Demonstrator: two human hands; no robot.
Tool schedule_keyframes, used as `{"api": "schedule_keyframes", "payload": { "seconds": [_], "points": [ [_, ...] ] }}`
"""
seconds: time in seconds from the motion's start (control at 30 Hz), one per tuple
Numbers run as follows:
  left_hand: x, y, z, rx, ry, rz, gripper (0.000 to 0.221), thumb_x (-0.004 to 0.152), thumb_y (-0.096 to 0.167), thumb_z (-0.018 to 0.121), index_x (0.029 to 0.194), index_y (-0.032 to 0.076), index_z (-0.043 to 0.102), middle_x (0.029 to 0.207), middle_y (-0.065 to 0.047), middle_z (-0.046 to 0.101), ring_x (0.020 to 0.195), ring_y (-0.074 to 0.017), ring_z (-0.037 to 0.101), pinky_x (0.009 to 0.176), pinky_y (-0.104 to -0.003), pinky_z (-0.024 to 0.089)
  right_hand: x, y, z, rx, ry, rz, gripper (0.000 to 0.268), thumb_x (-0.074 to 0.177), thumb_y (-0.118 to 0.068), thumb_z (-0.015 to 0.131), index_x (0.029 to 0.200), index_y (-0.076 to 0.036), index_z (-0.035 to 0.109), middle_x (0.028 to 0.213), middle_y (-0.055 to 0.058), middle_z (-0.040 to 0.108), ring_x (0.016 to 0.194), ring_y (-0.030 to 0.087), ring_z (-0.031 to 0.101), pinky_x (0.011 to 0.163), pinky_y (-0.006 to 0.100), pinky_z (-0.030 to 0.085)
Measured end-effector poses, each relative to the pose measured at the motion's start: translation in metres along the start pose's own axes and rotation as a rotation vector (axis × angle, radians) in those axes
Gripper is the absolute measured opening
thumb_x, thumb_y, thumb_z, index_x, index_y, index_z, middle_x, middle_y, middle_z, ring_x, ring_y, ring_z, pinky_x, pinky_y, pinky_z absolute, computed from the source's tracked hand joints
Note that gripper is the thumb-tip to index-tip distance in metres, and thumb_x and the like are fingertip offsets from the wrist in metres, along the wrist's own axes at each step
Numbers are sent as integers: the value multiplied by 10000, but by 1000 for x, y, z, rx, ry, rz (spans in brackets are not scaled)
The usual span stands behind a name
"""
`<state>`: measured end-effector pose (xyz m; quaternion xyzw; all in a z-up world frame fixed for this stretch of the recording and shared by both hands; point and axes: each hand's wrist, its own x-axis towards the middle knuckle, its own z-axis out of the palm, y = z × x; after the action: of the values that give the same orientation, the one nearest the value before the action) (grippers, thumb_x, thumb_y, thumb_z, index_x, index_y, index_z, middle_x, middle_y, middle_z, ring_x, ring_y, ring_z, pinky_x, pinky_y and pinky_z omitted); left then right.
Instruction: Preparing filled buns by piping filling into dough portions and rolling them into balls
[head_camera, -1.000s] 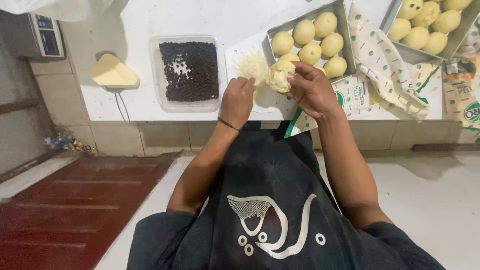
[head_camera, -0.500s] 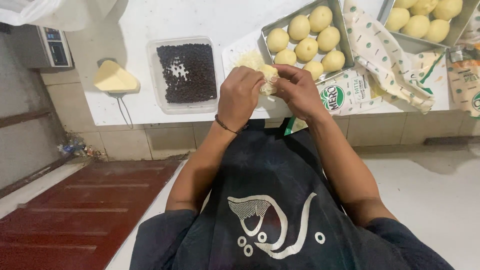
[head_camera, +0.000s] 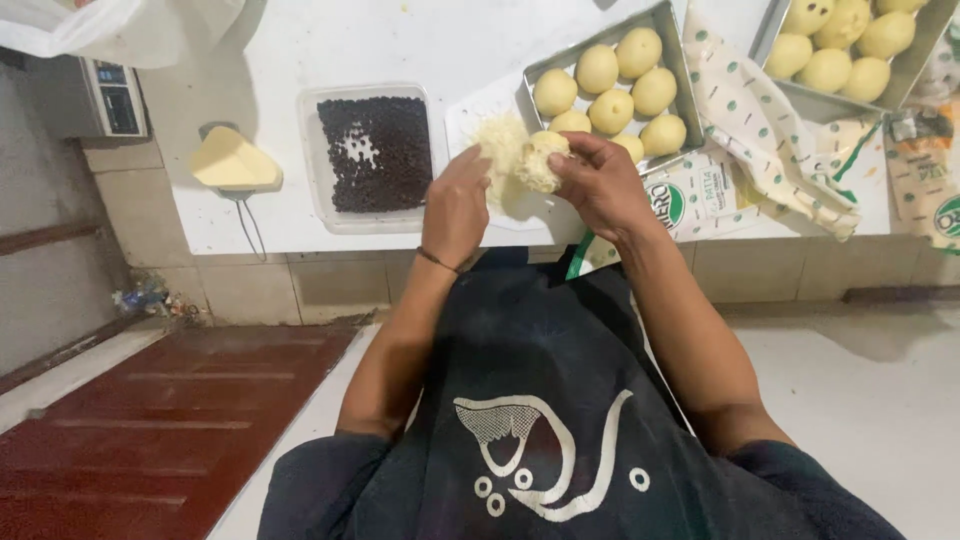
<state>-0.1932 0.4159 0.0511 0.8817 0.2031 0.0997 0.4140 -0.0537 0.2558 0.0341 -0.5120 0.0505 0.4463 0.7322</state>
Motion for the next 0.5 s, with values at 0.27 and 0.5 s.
{"api": "schedule_keyframes", "payload": {
  "seconds": [0.27, 0.5],
  "points": [
    [1, 23, -11, -1135, -74, -525, 408, 1009, 220, 706, 1320, -35, 637, 1132, -117, 635, 968, -181, 673, 803, -385, 683, -11, -16, 21, 23, -116, 107, 327, 907, -34, 754, 1221, 9, 675, 1062, 85, 658, 836, 221, 759, 707, 339, 701],
    [-9, -21, 38, -1406, 160, -673, 378, 879, 67, 846, 1169, -92, 664, 970, -134, 632, 828, -247, 740, 736, -421, 700, -2, -2, 21, -383, -80, -78, 305, 917, -28, 775, 1205, 19, 685, 1020, 111, 706, 856, 189, 739, 743, 358, 680]
  ]
}}
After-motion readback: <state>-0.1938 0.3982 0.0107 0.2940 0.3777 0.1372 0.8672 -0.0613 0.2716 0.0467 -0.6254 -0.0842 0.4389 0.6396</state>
